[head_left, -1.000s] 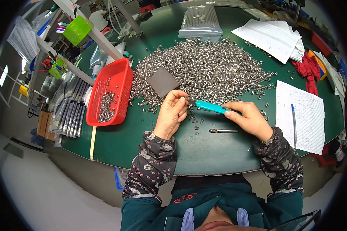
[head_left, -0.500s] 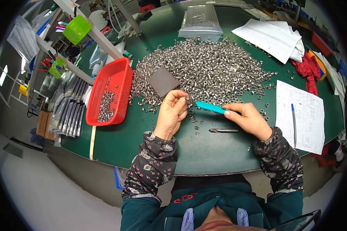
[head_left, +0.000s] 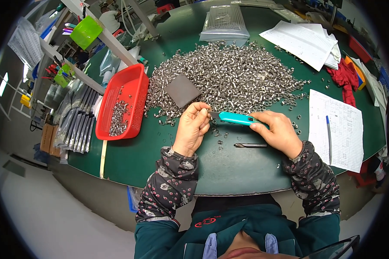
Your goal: Inspecting and trimming small metal components at a workbench followed by recording data on a log sheet.
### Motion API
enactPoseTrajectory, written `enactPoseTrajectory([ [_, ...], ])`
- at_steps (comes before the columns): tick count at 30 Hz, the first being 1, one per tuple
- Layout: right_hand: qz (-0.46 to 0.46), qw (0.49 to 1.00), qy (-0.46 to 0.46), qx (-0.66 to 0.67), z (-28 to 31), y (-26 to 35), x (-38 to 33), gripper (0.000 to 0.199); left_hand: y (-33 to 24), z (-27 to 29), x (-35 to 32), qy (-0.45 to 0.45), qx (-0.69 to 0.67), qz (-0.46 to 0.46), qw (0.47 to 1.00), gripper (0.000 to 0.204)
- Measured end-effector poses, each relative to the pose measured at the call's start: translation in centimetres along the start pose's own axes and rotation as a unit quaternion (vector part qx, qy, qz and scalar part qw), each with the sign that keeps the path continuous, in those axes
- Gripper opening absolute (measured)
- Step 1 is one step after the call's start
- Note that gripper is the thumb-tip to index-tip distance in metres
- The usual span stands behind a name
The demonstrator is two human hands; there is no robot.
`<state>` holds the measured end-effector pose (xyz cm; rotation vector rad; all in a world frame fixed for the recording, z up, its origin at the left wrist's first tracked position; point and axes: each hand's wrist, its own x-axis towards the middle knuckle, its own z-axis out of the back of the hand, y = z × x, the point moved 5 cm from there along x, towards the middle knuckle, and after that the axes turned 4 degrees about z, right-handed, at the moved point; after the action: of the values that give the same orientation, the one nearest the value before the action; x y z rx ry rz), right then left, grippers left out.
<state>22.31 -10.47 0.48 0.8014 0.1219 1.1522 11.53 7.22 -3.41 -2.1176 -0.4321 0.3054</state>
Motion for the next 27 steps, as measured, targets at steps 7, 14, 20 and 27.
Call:
enactPoseTrajectory([
  [7,0.027,0.998,-0.028,-0.049,0.5,0.4,-0.1,0.025,0.0,0.2,0.0,-0.004,0.003,0.017,1.0,0.012],
  [14,0.083,0.988,-0.07,-0.109,0.7,0.7,-0.2,0.025,0.2,0.6,0.2,0.022,-0.002,0.042,0.999,0.012],
  [20,0.104,0.981,-0.083,-0.144,1.1,1.3,-0.1,0.025,0.2,0.6,0.1,0.034,-0.008,0.056,0.998,0.013],
  [27,0.14,0.967,-0.107,-0.185,1.5,1.8,-0.1,0.029,0.2,0.6,0.1,0.031,-0.002,0.075,0.997,0.013],
])
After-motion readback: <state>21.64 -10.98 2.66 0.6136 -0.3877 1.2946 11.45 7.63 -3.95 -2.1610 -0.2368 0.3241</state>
